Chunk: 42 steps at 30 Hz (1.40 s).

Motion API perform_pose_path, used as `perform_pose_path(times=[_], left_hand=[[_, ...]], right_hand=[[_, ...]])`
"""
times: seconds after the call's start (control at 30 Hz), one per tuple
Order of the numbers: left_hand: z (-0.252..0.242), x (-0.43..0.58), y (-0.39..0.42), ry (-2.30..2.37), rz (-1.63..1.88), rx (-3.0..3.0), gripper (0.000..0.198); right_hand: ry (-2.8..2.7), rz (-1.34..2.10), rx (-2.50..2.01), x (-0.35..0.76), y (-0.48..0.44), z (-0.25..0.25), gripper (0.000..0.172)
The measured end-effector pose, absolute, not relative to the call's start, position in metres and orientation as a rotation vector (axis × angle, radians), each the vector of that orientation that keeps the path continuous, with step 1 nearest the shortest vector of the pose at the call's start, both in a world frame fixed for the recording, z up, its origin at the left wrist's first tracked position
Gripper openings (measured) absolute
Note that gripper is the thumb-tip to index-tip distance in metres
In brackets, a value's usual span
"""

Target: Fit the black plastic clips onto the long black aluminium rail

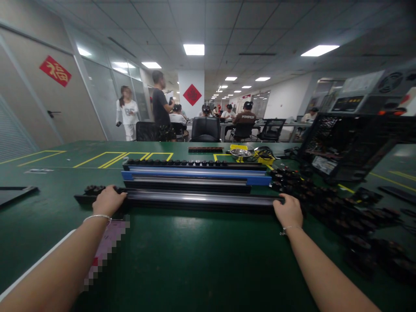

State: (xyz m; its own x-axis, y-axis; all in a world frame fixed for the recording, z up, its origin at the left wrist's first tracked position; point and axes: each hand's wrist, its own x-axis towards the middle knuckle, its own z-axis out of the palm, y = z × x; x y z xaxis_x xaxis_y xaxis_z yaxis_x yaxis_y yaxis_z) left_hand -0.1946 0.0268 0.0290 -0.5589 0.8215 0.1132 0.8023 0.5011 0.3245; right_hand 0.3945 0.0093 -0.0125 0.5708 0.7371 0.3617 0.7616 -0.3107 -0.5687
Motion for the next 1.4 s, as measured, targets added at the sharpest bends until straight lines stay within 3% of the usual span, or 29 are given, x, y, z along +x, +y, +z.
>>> perform_pose_path(times=[0.23,1.4], left_hand=[[0.022,-0.196,0.034,2.72,0.554,1.421,0.055],[0.027,-0.201,0.039,2.691,0.49,1.461,0.056]], right_hand=[[-1.17,-0.048,-2.075,0.396,0.011,-0.014,0.039],[-1.163,0.031,-2.119,0.392,0.007,-0.008,0.039]])
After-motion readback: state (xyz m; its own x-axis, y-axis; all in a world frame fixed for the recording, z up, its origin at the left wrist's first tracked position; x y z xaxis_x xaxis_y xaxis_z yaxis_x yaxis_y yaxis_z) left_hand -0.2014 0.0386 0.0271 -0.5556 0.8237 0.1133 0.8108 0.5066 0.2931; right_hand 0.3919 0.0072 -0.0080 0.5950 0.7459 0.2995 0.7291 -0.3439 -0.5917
